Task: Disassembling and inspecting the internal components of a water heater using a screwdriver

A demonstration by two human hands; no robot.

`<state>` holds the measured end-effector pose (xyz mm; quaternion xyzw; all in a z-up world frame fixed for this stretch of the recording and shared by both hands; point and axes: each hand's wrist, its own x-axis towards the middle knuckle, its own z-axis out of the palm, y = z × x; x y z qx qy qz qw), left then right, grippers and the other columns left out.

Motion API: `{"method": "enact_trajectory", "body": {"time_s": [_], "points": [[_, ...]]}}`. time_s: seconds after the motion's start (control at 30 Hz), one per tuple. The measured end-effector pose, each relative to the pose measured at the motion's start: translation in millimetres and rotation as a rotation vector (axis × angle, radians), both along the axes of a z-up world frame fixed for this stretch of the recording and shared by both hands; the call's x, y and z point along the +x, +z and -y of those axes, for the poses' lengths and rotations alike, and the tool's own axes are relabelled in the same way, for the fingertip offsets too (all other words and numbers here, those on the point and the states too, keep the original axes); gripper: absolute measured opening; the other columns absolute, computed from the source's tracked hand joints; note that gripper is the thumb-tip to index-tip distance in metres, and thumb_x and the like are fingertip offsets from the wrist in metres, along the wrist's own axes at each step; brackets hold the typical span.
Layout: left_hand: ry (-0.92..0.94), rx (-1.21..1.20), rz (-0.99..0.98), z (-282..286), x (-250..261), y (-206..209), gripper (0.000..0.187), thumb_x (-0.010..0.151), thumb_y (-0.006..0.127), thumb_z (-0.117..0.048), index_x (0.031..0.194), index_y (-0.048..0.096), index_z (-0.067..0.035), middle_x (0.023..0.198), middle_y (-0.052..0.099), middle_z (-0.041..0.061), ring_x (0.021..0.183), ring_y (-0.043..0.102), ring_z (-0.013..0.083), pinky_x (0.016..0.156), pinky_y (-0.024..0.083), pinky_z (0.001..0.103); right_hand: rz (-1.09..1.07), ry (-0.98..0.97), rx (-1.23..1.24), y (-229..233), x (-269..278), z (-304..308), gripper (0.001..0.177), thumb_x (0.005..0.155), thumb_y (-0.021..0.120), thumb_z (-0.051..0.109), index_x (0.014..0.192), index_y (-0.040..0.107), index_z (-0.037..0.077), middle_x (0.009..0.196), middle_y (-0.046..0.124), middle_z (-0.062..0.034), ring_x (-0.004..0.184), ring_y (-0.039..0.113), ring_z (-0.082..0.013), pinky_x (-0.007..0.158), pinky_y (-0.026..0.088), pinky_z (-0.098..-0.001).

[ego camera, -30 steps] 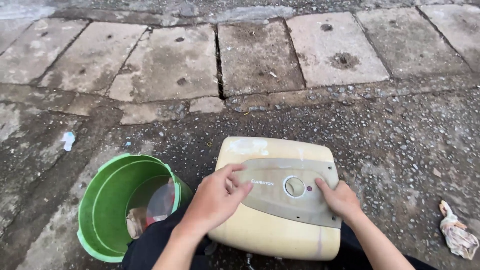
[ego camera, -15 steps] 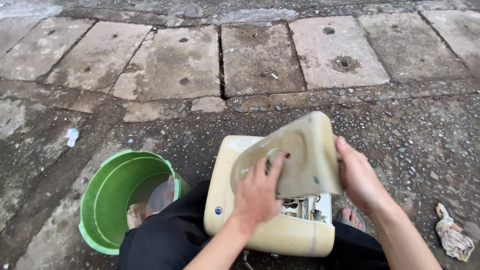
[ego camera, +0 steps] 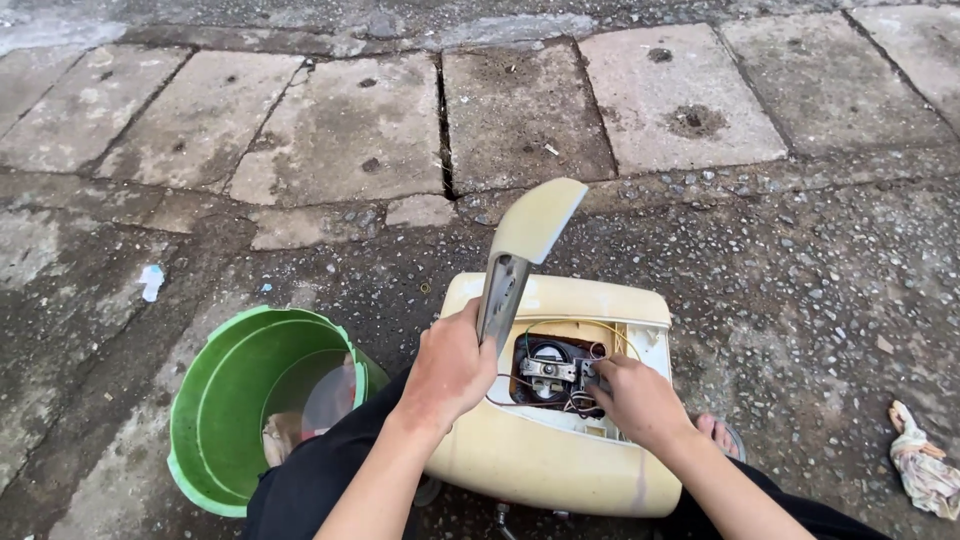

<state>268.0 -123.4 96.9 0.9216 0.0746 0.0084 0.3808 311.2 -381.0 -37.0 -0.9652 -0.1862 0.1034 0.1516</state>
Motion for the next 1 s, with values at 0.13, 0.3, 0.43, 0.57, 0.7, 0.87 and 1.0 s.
{"method": "enact_trajectory", "body": {"time_s": [0.13, 0.3, 0.43, 0.57, 0.7, 0.87, 1.0], "points": [[-0.007, -0.024, -0.039, 3, 0, 6, 0.039, 0.085, 0.051, -0.008, 0.12, 0.066, -0.005, 0.099, 0.078, 0.02, 0.089, 0.076, 0.0404, 0.081, 0.058, 0.05, -0.018, -0.049, 0.036, 4, 1, -2, 0.024, 0.088, 0.069, 0.027, 0.104, 0.075, 0.011, 0.097, 0.073, -0.0055, 0.081, 0.073, -0.0289, 0.077, 0.058, -0.0407], [0.028, -0.071, -0.131, -10, 6, 10, 0.046, 0.086, 0.047, -0.013, 0.127, 0.063, 0.0, 0.097, 0.075, 0.027, 0.09, 0.073, 0.0466, 0.079, 0.057, 0.053, -0.048, -0.026, -0.054, 5, 6, -7, 0.022, 0.091, 0.066, 0.025, 0.109, 0.073, 0.013, 0.104, 0.073, -0.004, 0.094, 0.074, -0.0271, 0.084, 0.061, -0.0394], [0.071, -0.109, -0.23, -15, 6, 29, 0.052, 0.091, 0.045, -0.018, 0.137, 0.058, 0.004, 0.1, 0.073, 0.033, 0.1, 0.071, 0.0525, 0.078, 0.058, 0.055, -0.148, 0.018, -0.253, 31, 10, -16, 0.026, 0.096, 0.063, 0.026, 0.118, 0.072, 0.016, 0.107, 0.073, -0.0017, 0.103, 0.075, -0.022, 0.088, 0.062, -0.0355], [-0.027, 0.005, -0.09, 1, 5, -17, 0.052, 0.09, 0.043, -0.015, 0.139, 0.059, -0.006, 0.105, 0.074, 0.029, 0.092, 0.073, 0.0499, 0.067, 0.06, 0.055, -0.299, -0.206, -0.005, 64, 26, 3, 0.035, 0.096, 0.056, 0.038, 0.12, 0.076, 0.023, 0.112, 0.081, -0.0036, 0.107, 0.076, -0.029, 0.09, 0.062, -0.0456], [-0.153, 0.502, 0.332, 53, -6, -56, 0.052, 0.091, 0.049, -0.003, 0.143, 0.05, 0.001, 0.125, 0.069, 0.027, 0.079, 0.074, 0.0328, 0.049, 0.055, 0.039, -0.653, -0.71, 0.884, 140, 22, 10, 0.078, 0.101, 0.019, 0.049, 0.147, 0.052, -0.005, 0.132, 0.065, -0.0295, 0.122, 0.062, -0.0393, 0.102, 0.045, -0.0537], [-0.191, 0.788, 0.587, 103, -31, -115, 0.052, 0.085, 0.063, -0.015, 0.132, 0.059, 0.006, 0.128, 0.069, 0.024, 0.103, 0.073, 0.0364, 0.071, 0.062, 0.04, -0.672, -0.733, 0.71, 142, 3, 18, 0.094, 0.09, 0.011, 0.065, 0.158, 0.04, 0.007, 0.154, 0.05, -0.0282, 0.141, 0.051, -0.0449, 0.111, 0.042, -0.0635], [-0.28, 0.863, 0.412, 120, -37, -149, 0.063, 0.09, 0.06, -0.021, 0.146, 0.047, 0.003, 0.144, 0.057, 0.025, 0.113, 0.067, 0.0425, 0.069, 0.062, 0.05, -0.657, -0.859, 0.57, 113, 1, 25, 0.062, 0.095, 0.057, 0.037, 0.136, 0.058, -0.01, 0.112, 0.072, -0.0344, 0.091, 0.07, -0.041, 0.071, 0.054, -0.0456]]}}
